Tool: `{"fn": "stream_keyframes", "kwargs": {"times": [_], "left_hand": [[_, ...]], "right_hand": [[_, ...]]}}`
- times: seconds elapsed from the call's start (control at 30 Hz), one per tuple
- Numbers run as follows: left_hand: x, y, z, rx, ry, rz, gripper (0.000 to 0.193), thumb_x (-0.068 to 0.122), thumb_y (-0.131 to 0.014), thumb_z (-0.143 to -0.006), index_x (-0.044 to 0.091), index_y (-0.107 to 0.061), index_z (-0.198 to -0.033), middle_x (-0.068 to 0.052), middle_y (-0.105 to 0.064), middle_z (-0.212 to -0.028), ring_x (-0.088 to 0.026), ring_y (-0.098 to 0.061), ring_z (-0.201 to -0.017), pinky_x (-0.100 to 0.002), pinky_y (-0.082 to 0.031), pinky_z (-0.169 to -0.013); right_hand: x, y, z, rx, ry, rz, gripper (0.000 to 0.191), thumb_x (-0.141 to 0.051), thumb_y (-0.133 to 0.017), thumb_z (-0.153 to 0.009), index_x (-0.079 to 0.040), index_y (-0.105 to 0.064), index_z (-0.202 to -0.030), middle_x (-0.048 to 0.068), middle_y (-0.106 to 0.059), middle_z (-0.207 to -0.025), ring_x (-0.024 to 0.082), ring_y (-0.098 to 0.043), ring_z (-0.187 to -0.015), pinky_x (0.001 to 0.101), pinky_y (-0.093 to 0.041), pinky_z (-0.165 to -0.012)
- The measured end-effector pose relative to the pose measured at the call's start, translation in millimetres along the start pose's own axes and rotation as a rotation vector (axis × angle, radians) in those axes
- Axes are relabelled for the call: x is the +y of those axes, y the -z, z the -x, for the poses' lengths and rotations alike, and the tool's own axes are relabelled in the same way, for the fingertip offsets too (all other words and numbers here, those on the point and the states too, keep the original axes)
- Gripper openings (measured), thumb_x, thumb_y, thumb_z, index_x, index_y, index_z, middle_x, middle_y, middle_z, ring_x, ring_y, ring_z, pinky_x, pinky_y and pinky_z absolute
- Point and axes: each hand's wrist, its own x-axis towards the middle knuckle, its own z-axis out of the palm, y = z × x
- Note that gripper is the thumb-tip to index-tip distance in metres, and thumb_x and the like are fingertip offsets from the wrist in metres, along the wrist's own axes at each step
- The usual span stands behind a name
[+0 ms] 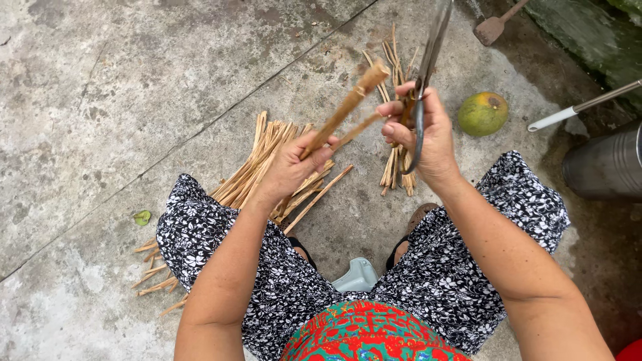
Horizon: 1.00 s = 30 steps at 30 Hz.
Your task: The person sits on a small stool and uses shears to trim and split thin wooden sticks. They repeatedly pick up sticks, cut them to length, and separate them into piles on the concrete floor.
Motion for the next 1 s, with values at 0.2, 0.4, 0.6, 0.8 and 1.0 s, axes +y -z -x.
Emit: {"fn": "stream_keyframes", "kwargs": {"times": [0.2,0.4,0.6,0.8,1.0], "left_hand": [[10.1,-17.2,2.1,-0.098,0.143,-0.073,0.031,0.03,-0.062,-0.103,0.014,-0.069,-0.129,0.009,-0.053,-0.071,-0.002,-0.045,-0.061,-0.019,-0.037,-0.054],[16.6,-17.8,1.3,-0.193,0.187,-0.097,0.035,0.034,-0.058,-0.104,0.013,-0.068,-0.13,0.008,-0.051,-0.067,-0.002,-0.045,-0.059,-0.019,-0.036,-0.052],[15.2,-19.6,-1.0,-0.252,0.223,-0.151,0.036,0.034,-0.056,-0.104,0.013,-0.068,-0.131,0.008,-0.053,-0.069,-0.002,-0.05,-0.061,-0.018,-0.042,-0.054],[18.4,-21.6,0.5,-0.302,0.273,0.031,0.041,0.038,-0.056,-0.104,0.011,-0.064,-0.133,0.007,-0.053,-0.074,-0.003,-0.051,-0.067,-0.018,-0.043,-0.056],[20.4,-20.6,0.4,-0.299,0.271,0.071,0.043,0.041,-0.055,-0.104,0.01,-0.066,-0.131,0.007,-0.051,-0.073,-0.003,-0.047,-0.063,-0.019,-0.039,-0.054]], "right_hand": [[-12.3,-6.4,0.0,0.129,0.086,0.072,0.043,0.0,-0.077,-0.096,-0.011,-0.053,-0.131,0.004,-0.066,-0.097,0.012,-0.066,-0.079,0.0237,-0.055,-0.063],[-27.6,10.0,0.5,0.087,0.178,-0.046,0.048,-0.004,-0.078,-0.098,-0.012,-0.049,-0.135,0.005,-0.068,-0.107,0.013,-0.068,-0.093,0.0267,-0.058,-0.079],[-24.5,9.9,2.5,0.042,0.175,-0.022,0.048,-0.008,-0.079,-0.099,-0.014,-0.05,-0.137,0.008,-0.07,-0.116,0.011,-0.067,-0.099,0.0238,-0.057,-0.082],[-18.2,2.9,0.6,0.015,0.164,0.011,0.045,-0.007,-0.079,-0.097,-0.014,-0.052,-0.133,0.006,-0.07,-0.115,0.012,-0.067,-0.102,0.0258,-0.057,-0.085],[-17.5,0.5,4.4,0.012,0.219,0.078,0.043,-0.008,-0.079,-0.1,-0.013,-0.053,-0.133,0.004,-0.069,-0.117,0.01,-0.065,-0.105,0.0254,-0.057,-0.095]]}}
